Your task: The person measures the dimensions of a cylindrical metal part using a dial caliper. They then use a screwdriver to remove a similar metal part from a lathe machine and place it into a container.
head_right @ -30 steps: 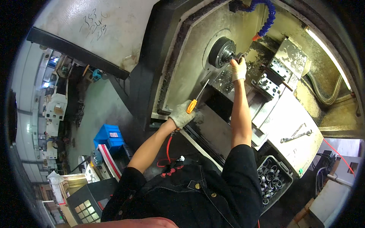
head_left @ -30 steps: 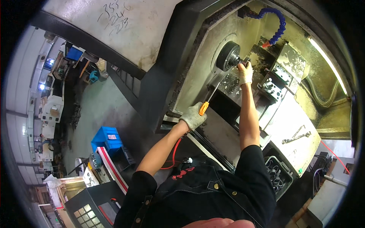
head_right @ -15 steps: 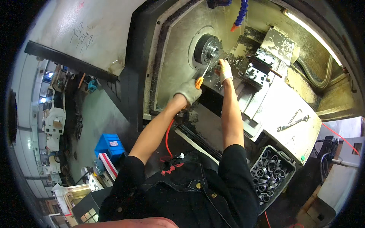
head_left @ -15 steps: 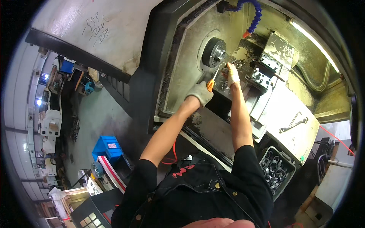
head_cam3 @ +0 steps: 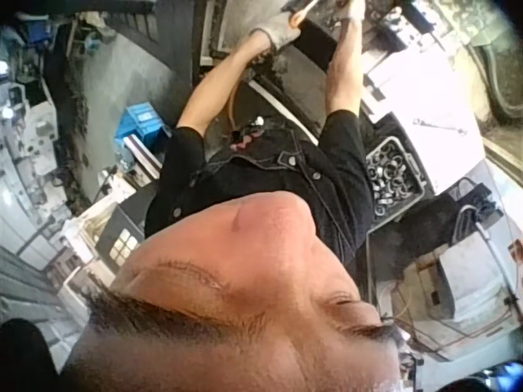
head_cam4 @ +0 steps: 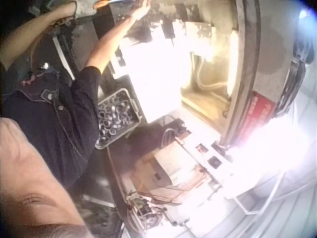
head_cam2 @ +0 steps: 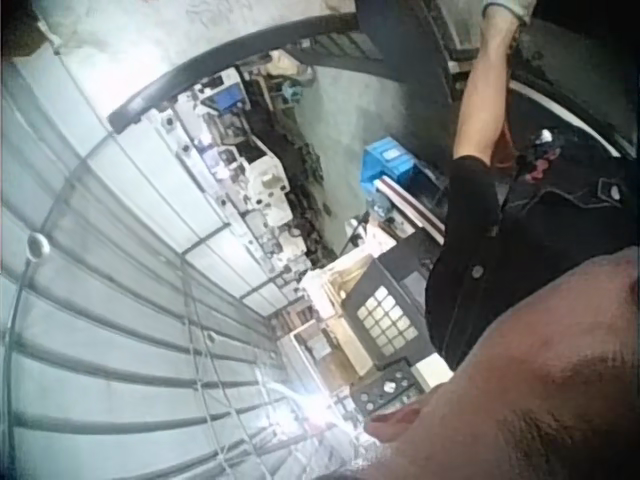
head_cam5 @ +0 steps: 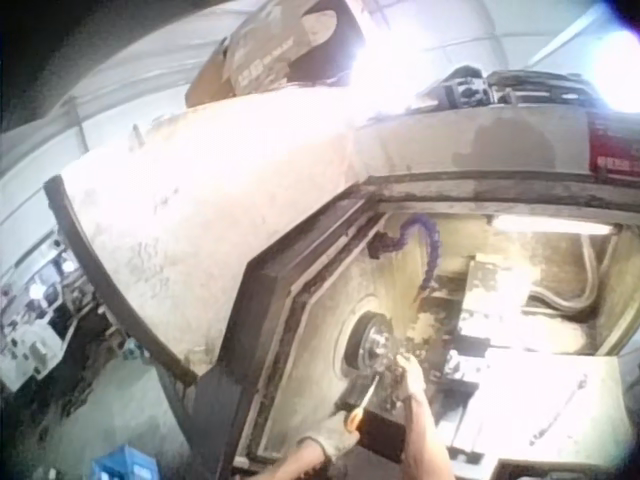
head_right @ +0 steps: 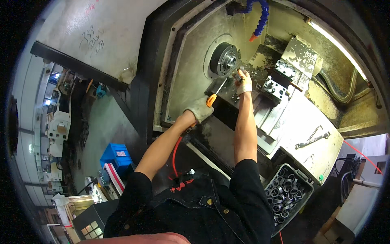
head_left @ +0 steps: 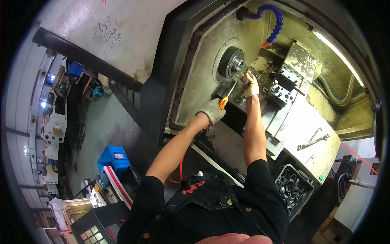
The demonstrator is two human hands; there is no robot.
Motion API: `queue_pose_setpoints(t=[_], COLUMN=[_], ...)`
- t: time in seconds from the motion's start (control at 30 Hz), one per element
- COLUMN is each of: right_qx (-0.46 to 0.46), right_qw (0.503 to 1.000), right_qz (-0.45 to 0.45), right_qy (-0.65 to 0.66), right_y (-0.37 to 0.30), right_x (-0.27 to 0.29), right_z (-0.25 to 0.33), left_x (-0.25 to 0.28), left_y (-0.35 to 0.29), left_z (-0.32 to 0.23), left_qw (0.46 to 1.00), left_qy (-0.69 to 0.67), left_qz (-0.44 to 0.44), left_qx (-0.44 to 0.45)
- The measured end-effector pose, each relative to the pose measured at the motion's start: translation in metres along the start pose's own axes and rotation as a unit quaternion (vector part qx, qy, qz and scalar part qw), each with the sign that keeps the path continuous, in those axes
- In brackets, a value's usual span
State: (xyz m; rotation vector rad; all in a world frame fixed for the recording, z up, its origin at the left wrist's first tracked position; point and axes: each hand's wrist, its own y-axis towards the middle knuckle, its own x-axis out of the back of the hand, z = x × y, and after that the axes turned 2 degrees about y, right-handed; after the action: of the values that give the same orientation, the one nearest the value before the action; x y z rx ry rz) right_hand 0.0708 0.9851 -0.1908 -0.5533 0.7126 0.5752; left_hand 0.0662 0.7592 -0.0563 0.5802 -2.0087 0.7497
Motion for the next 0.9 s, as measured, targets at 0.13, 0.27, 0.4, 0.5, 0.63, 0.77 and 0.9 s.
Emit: queue_pose_setpoints(t=[0.13, 0.27, 0.4, 0.5, 0.63, 0.77, 0.9], right_qx=[0.004, 0.142, 0.051, 0.065, 0.176, 0.16, 0.239], right_qw=[0.998, 0.986, 0.996, 0.992, 0.96, 0.931, 0.891], right_qz=[0.014, 0.008, 0.048, 0.058, 0.046, 0.046, 0.052], right_qy=[-0.058, -0.089, -0.06, -0.091, -0.213, -0.324, -0.383], right_y=[0.002, 0.011, 0.013, 0.012, 0.022, -0.003, 0.017], right_x=[-0.004, -0.016, -0.018, -0.016, -0.012, -0.033, -0.022], right_z=[-0.001, -0.003, 0.007, 0.01, 0.01, 0.02, 0.015], left_x=[-0.008, 0.001, 0.004, 0.008, 0.011, 0.011, 0.002], left_y=[-0.003, -0.011, -0.017, -0.02, -0.024, -0.049, -0.071], left_z=[0.009, 0.0, 0.008, 0.008, 0.009, 0.022, 0.037], left_qw=[0.997, 0.999, 1.0, 1.0, 1.0, 1.0, 1.0], left_qy=[-0.009, 0.026, 0.009, 0.003, 0.025, 0.024, -0.014], left_qz=[-0.08, -0.008, 0.007, 0.02, 0.006, 0.009, -0.01], left_qx=[-0.001, 0.017, 0.002, 0.004, -0.008, -0.004, 0.006])
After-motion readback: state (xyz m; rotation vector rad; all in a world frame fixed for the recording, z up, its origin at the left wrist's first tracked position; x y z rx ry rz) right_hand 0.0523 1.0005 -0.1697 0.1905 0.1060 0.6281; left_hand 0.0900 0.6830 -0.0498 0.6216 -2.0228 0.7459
